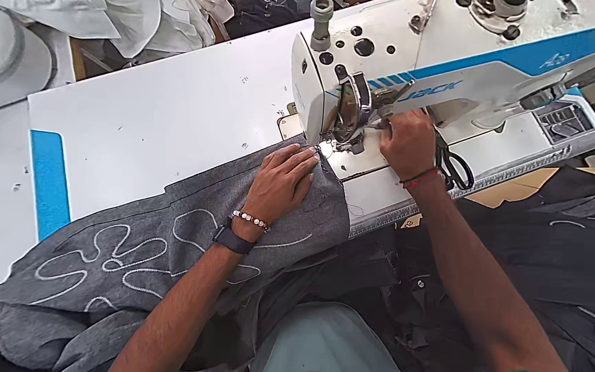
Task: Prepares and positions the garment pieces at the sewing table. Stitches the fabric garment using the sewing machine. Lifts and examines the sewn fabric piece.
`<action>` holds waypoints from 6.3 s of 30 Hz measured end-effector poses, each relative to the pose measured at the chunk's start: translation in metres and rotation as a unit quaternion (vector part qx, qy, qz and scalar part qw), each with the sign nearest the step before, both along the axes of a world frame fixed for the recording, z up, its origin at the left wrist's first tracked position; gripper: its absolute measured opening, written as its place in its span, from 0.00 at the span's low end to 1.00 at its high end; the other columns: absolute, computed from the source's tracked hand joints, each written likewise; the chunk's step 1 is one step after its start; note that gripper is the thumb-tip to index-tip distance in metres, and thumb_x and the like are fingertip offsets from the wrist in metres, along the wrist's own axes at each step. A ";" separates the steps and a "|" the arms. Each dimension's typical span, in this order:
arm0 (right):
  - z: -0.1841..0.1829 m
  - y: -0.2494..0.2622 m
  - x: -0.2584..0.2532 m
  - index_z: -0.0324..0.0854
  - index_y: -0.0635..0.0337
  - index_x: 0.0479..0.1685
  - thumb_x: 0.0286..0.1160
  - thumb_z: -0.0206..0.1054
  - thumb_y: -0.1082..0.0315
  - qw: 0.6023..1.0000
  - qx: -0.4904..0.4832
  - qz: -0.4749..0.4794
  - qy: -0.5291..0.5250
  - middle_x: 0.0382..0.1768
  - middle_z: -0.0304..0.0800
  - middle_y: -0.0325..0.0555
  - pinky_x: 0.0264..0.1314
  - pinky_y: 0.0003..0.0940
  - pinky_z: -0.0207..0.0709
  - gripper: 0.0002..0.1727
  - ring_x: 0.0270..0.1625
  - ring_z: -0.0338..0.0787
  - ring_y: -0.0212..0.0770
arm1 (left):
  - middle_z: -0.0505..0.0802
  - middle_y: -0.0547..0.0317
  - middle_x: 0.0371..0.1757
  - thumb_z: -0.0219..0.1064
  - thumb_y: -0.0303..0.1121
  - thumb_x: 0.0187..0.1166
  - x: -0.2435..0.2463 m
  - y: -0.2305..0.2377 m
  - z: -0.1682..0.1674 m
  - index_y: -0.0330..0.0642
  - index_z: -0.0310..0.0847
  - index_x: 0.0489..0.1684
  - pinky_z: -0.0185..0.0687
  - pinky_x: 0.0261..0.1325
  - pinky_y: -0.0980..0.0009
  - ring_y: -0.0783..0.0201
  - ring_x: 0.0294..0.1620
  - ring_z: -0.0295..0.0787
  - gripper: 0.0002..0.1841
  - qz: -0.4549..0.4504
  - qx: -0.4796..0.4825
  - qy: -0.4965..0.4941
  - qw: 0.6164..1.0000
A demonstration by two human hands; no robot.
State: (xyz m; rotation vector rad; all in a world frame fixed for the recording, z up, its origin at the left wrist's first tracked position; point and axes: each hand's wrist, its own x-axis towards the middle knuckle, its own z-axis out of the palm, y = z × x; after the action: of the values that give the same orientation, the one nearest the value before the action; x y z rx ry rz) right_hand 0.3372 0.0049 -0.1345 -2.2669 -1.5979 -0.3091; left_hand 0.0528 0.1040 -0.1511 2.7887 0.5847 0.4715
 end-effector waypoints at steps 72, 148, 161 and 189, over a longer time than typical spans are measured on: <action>0.013 -0.078 -0.170 0.90 0.57 0.65 0.76 0.61 0.64 0.927 0.014 -0.066 0.370 0.11 0.73 0.29 0.15 0.27 0.61 0.22 0.12 0.66 0.26 | 0.84 0.59 0.77 0.54 0.47 0.87 -0.001 -0.008 0.000 0.59 0.87 0.71 0.56 0.81 0.51 0.51 0.80 0.70 0.21 0.013 0.099 0.031 0.995; -0.005 -0.024 -0.137 0.91 0.56 0.62 0.81 0.62 0.64 0.994 -0.048 0.051 0.086 0.29 0.86 0.44 0.20 0.38 0.74 0.18 0.26 0.86 0.44 | 0.89 0.62 0.71 0.56 0.45 0.88 0.006 0.008 0.006 0.58 0.88 0.69 0.66 0.73 0.52 0.54 0.72 0.80 0.19 0.005 0.097 0.017 0.995; 0.002 -0.004 -0.142 0.87 0.56 0.67 0.84 0.61 0.64 0.992 -0.097 0.011 0.082 0.36 0.89 0.47 0.26 0.40 0.79 0.18 0.34 0.90 0.48 | 0.93 0.55 0.63 0.61 0.36 0.84 0.004 0.019 0.017 0.50 0.93 0.58 0.68 0.75 0.48 0.47 0.71 0.81 0.15 -0.077 0.105 0.008 0.991; 0.003 -0.037 -0.126 0.94 0.46 0.50 0.83 0.67 0.53 0.955 0.003 -0.088 0.284 0.38 0.93 0.35 0.34 0.41 0.82 0.13 0.33 0.89 0.35 | 0.88 0.59 0.72 0.57 0.42 0.85 -0.006 -0.010 0.002 0.61 0.91 0.65 0.65 0.79 0.49 0.51 0.77 0.77 0.18 -0.083 0.051 -0.022 0.995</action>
State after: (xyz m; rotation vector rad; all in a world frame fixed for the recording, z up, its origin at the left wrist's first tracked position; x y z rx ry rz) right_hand 0.2116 -0.0321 -0.1319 -2.2177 -1.0994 0.2794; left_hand 0.0471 0.0935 -0.1494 2.8841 0.3238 0.5391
